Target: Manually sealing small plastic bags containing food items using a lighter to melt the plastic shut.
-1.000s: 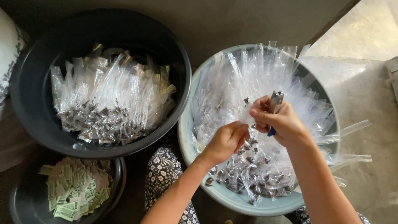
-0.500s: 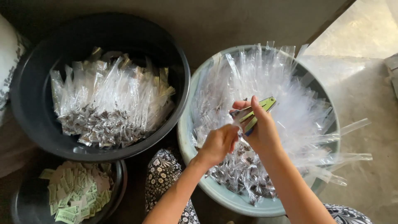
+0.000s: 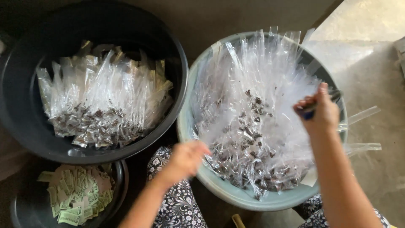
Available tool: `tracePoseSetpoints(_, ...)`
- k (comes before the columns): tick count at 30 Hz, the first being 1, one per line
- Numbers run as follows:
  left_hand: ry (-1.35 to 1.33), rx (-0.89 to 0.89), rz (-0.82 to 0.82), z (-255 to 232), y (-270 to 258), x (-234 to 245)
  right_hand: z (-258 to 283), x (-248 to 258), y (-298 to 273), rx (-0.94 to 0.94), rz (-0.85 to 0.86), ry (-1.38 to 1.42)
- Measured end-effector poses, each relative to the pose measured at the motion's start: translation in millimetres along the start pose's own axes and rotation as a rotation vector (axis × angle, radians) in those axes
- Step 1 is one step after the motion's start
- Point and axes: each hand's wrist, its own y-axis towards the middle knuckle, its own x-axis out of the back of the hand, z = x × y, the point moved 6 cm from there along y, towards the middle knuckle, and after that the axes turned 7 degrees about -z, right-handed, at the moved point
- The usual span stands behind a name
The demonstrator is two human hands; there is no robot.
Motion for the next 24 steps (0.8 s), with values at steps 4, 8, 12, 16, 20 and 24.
tracePoseSetpoints(4, 0.472, -0.077, -0.665, -46.6, 16.1, 126.4, 29.9, 57.0, -12.9, 0.028, 0.069, -0.17)
tracePoseSetpoints(8, 1.181, 0.147, -0.846, -22.0, 70.8, 205.5, 27.4, 72.8, -29.5, 0.113, 0.066, -0.347)
tracePoseSetpoints(12, 1.437, 0.696, -0.606, 74.5, 107.8, 264.5, 12.9, 44.3, -32.4, 0.194, 0.097, -0.57)
tracePoseSetpoints(16, 1.624, 0.288, -0.847, 8.1, 84.5, 192.8, -12.3, -20.9, 6.0, 0.51, 0.228, -0.905)
tracePoseSetpoints(20, 0.922, -0.537, -0.715, -47.6, 106.4, 65.8, -71.3, -126.1, 62.8, 0.834, 0.311, -1.165)
tracePoseSetpoints(24, 0.629, -0.52, -0.645, 19.8, 210.3, 19.3, -115.8, -207.2, 72.9, 1.043, 0.252, -1.398)
